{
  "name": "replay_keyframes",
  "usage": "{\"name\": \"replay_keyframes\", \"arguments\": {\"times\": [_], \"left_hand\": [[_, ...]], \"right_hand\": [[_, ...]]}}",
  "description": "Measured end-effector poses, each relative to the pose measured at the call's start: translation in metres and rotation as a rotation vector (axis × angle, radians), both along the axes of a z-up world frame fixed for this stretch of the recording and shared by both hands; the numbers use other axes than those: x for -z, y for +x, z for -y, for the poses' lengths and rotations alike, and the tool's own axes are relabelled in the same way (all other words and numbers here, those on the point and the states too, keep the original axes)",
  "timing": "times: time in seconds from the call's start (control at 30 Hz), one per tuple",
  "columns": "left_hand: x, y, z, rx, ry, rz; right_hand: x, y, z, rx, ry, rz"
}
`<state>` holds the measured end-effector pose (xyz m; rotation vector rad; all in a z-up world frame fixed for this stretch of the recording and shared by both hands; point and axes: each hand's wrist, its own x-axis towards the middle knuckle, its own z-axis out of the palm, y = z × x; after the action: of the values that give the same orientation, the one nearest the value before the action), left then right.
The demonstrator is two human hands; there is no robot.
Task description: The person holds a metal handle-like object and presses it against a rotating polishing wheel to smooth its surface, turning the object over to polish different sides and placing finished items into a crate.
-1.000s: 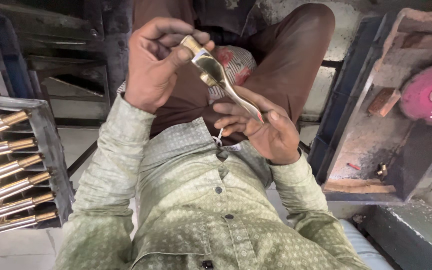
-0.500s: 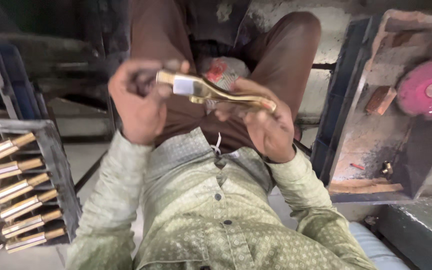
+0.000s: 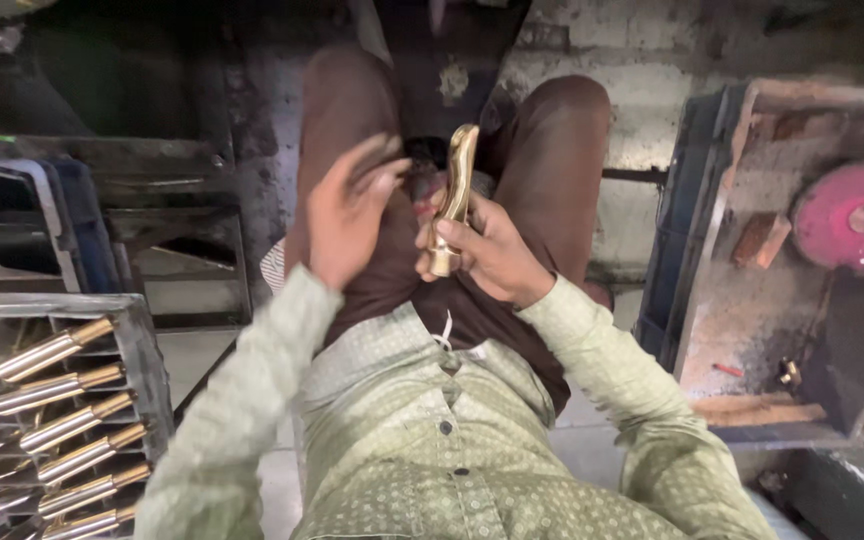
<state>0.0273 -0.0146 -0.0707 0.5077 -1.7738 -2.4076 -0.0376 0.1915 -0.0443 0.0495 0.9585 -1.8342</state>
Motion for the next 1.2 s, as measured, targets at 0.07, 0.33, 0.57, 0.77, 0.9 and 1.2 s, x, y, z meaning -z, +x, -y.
{"name": "replay_keyframes", "arguments": {"times": [0.07, 0.33, 0.57, 0.77, 0.9, 1.2], "left_hand": [[0.03, -0.052, 0.014, 0.201, 0.285, 0.128], [0.113, -0.15, 0.008, 0.351, 0.881, 0.127], [0.131, -0.161, -0.002, 0.259, 0.832, 0.157], [0.146, -0.166, -0.007, 0.255, 0.865, 0.144], [0.149, -0.166, -0.016, 0.18, 0.822, 0.098], [0.136, -0.161, -0.005, 0.215, 0.801, 0.234]], "right_hand": [[0.01, -0.02, 0.004, -0.051, 0.052, 0.016], [0.072, -0.107, 0.042, 0.029, 0.095, 0.212], [0.098, -0.123, 0.053, 0.085, -0.037, 0.423], [0.115, -0.133, 0.052, 0.133, -0.058, 0.46], [0.117, -0.138, 0.05, 0.199, -0.025, 0.487], [0.123, -0.132, 0.053, 0.122, 0.046, 0.458]]}}
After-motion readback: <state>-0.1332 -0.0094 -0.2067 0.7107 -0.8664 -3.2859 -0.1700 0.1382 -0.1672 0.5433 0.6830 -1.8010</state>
